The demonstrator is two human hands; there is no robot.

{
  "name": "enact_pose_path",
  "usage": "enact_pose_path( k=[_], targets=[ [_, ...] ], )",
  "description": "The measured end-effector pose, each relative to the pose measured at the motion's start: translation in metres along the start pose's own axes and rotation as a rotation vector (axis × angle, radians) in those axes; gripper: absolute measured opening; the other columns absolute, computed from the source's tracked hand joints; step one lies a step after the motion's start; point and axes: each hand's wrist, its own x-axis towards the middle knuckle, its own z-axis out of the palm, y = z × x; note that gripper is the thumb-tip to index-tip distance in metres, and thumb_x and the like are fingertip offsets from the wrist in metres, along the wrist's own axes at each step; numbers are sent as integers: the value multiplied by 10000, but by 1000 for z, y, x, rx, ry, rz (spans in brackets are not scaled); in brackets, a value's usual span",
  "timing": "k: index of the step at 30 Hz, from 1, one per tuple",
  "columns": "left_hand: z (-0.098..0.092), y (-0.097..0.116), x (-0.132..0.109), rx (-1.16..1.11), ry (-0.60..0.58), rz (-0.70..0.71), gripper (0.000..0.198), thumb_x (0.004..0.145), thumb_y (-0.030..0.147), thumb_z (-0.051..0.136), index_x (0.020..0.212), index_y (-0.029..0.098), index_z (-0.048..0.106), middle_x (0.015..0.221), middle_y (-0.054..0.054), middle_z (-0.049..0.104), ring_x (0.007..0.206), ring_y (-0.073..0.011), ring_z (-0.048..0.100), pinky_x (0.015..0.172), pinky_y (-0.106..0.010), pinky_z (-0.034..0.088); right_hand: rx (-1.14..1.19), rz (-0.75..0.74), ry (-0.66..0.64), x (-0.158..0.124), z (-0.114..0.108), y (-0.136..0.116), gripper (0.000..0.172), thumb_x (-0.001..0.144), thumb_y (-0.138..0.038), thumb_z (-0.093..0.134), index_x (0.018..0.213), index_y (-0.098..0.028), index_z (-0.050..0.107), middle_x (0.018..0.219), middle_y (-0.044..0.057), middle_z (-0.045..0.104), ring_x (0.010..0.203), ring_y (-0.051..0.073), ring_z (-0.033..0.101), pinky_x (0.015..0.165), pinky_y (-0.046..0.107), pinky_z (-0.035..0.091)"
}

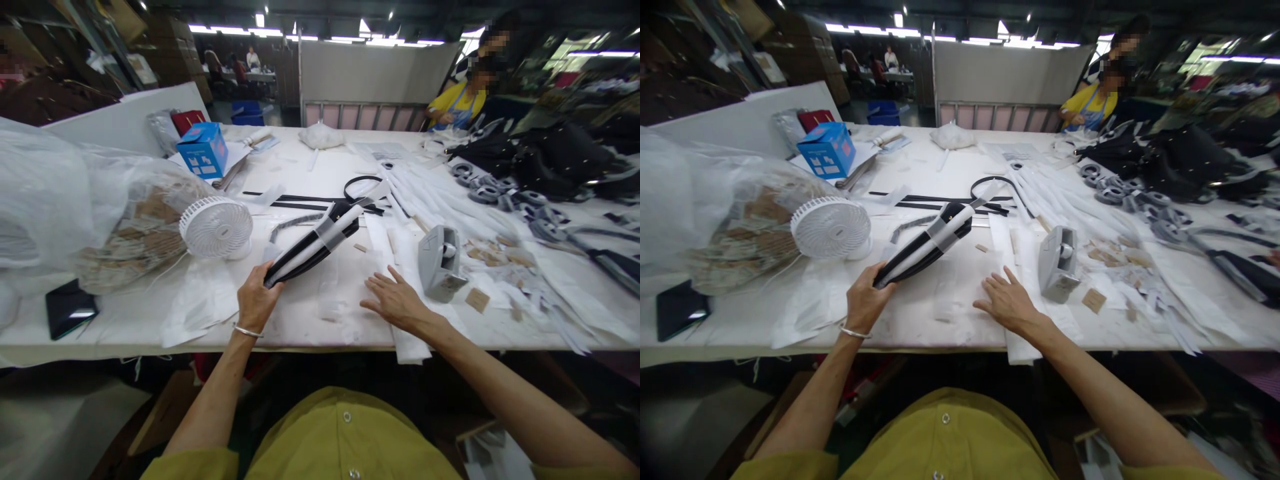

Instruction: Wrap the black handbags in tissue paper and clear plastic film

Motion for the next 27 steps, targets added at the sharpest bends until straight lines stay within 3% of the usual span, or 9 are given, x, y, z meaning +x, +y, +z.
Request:
enact_pose_path(
  k=[3,5,7,9,14,19,21,23,27],
  targets=[
    [0,0,0,11,6,9,412,782,266,647,1187,205,604,1096,-58,682,1019,-237,656,875,-331,526,101,-52,39,11,7,-37,484,833,-439,688,1217,-152,629,1250,162,653,1233,328,549,1142,539,262],
    [0,2,1,12,5,10,411,781,265,649,1185,205,607,1097,-57,683,1020,-237,656,875,-332,527,217,-55,76,16,20,-65,286,835,-352,691,1064,-182,677,1208,134,674,1184,310,575,1089,512,342],
    [-2,3,3,4,2,5,409,780,266,650,1184,213,607,1102,-52,684,1023,-236,656,882,-333,528,372,24,137,20,32,-87,97,858,-287,650,897,-205,682,1088,97,711,1071,271,620,998,455,430],
    [-4,5,4,-11,1,10,407,787,265,646,1189,220,604,1110,-48,684,1028,-232,655,892,-333,526,570,172,141,21,37,-100,106,875,-283,612,816,-213,664,901,54,719,882,217,648,848,372,499],
    [0,4,-8,1,-22,139,409,835,229,608,1243,236,578,1135,-56,680,1050,-224,648,916,-339,521,1031,443,-376,16,4,-98,162,780,-309,672,875,-181,700,702,-2,676,577,140,615,499,236,476],
    [13,0,-34,76,-63,466,486,865,134,557,1335,253,533,1204,-82,674,1069,-242,643,919,-383,515,1189,210,-799,17,-82,-80,263,755,-388,699,896,-170,742,727,17,700,650,145,671,521,197,511],
    [16,1,-40,77,-59,574,511,880,114,530,1371,252,504,1218,-88,671,1084,-235,641,921,-380,515,1198,161,-695,35,-107,-69,284,779,-426,681,846,-156,740,725,30,707,644,140,675,556,203,527],
    [18,3,-44,54,-45,641,526,894,100,507,1398,246,477,1215,-89,674,1110,-224,634,934,-371,515,1108,162,-454,65,-114,-51,293,805,-434,660,834,-151,728,740,40,716,649,148,677,577,223,540],
    [20,3,-47,28,-18,700,536,911,63,455,1416,243,456,1212,-82,680,1137,-209,626,949,-367,514,469,239,-146,138,-80,-3,175,863,-271,594,922,-176,728,877,56,743,830,187,701,738,265,547]
  ],
)
